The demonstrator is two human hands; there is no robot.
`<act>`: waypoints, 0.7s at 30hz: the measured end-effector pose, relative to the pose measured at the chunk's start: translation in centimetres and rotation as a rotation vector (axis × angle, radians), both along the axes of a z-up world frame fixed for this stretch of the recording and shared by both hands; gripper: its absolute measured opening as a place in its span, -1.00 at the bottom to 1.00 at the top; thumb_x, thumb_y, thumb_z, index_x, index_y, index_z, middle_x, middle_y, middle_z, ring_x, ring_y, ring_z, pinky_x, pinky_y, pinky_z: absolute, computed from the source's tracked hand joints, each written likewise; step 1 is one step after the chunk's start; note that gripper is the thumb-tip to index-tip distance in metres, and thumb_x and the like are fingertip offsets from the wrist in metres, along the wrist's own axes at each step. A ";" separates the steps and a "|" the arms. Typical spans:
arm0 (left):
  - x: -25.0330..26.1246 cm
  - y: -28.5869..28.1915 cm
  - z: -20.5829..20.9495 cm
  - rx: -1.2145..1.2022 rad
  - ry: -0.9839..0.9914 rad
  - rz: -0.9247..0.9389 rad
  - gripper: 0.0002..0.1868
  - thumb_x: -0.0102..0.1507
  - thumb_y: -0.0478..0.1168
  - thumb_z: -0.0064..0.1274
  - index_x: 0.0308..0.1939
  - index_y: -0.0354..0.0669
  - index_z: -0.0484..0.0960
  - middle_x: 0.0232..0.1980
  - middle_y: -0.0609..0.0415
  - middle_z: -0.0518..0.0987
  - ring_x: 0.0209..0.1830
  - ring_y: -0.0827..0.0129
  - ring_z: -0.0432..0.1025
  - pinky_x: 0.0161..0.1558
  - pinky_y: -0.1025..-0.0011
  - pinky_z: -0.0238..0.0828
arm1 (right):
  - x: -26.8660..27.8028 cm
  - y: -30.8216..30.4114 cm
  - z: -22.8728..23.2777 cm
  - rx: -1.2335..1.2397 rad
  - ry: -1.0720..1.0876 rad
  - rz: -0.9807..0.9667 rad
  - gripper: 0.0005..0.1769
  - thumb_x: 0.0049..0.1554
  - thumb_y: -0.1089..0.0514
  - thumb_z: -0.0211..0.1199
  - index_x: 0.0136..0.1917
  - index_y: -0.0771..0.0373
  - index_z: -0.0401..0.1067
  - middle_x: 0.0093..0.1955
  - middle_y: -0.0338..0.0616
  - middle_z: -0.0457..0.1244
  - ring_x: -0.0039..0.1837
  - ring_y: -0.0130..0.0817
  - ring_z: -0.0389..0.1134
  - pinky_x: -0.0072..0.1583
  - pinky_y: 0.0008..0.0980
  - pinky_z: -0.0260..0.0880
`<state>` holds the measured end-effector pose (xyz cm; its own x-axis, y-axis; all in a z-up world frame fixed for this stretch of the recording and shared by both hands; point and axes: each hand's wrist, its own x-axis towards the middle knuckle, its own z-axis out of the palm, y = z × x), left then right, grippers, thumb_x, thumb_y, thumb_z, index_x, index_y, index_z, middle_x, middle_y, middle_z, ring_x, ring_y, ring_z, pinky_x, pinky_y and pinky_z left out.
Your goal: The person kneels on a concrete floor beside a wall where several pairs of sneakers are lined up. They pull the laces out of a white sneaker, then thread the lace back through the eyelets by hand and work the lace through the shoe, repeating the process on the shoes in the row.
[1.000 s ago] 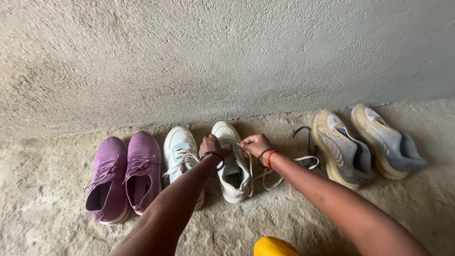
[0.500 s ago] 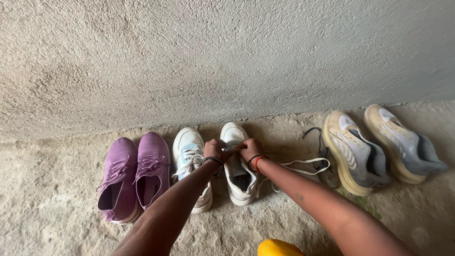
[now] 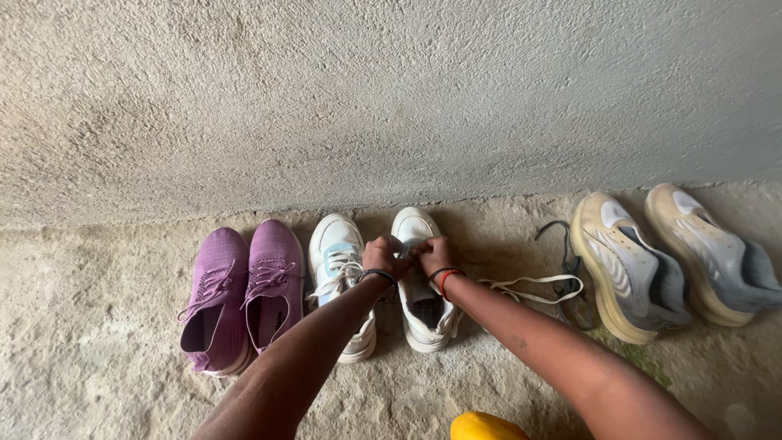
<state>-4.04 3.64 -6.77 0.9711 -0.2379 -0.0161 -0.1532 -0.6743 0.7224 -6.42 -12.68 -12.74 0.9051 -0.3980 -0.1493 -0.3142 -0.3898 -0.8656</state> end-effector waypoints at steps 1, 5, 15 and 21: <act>0.0 0.0 0.1 -0.023 -0.011 -0.011 -0.66 -0.02 0.04 0.36 -0.29 -0.04 0.77 -0.24 -0.03 0.73 -0.19 0.16 0.65 -0.04 0.27 0.58 | 0.3 0.1 -0.4 0.042 -0.005 -0.014 -0.90 0.03 0.23 0.38 -0.20 0.32 0.60 -0.21 -0.08 0.46 -0.17 -0.39 0.45 -0.07 -0.34 0.45; -0.3 0.0 0.4 -0.047 -0.002 -0.015 -0.67 0.02 0.07 0.36 -0.32 -0.04 0.76 -0.24 -0.02 0.73 -0.19 0.14 0.64 -0.04 0.25 0.56 | 0.7 0.0 -1.0 0.213 0.064 -0.089 -0.95 0.03 0.27 0.37 -0.20 0.28 0.61 -0.21 -0.12 0.45 -0.17 -0.40 0.43 -0.06 -0.35 0.46; 0.2 -0.1 0.9 0.009 -0.015 0.008 -0.90 0.14 -0.21 0.20 -0.33 0.14 0.77 -0.27 -0.10 0.70 -0.22 0.00 0.61 -0.08 0.17 0.57 | 1.4 1.3 -0.8 0.149 0.162 -0.245 -0.92 0.00 0.25 0.43 -0.25 0.31 0.61 -0.28 -0.13 0.41 -0.22 -0.40 0.38 -0.11 -0.28 0.42; 0.2 0.4 2.6 -0.012 -0.022 -0.078 -0.91 0.20 -0.25 0.15 -0.27 0.06 0.71 -0.23 -0.14 0.69 -0.18 -0.05 0.59 -0.08 0.11 0.53 | 1.0 1.6 -0.3 0.187 0.149 -0.259 -0.94 0.02 0.27 0.39 -0.22 0.31 0.60 -0.26 -0.12 0.43 -0.19 -0.35 0.42 -0.07 -0.27 0.44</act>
<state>-3.87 4.08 -4.15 0.9498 -0.3129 0.0081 -0.2206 -0.6507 0.7266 -5.46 -11.11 -13.00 0.7406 -0.5648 -0.3641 -0.5103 -0.1202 -0.8515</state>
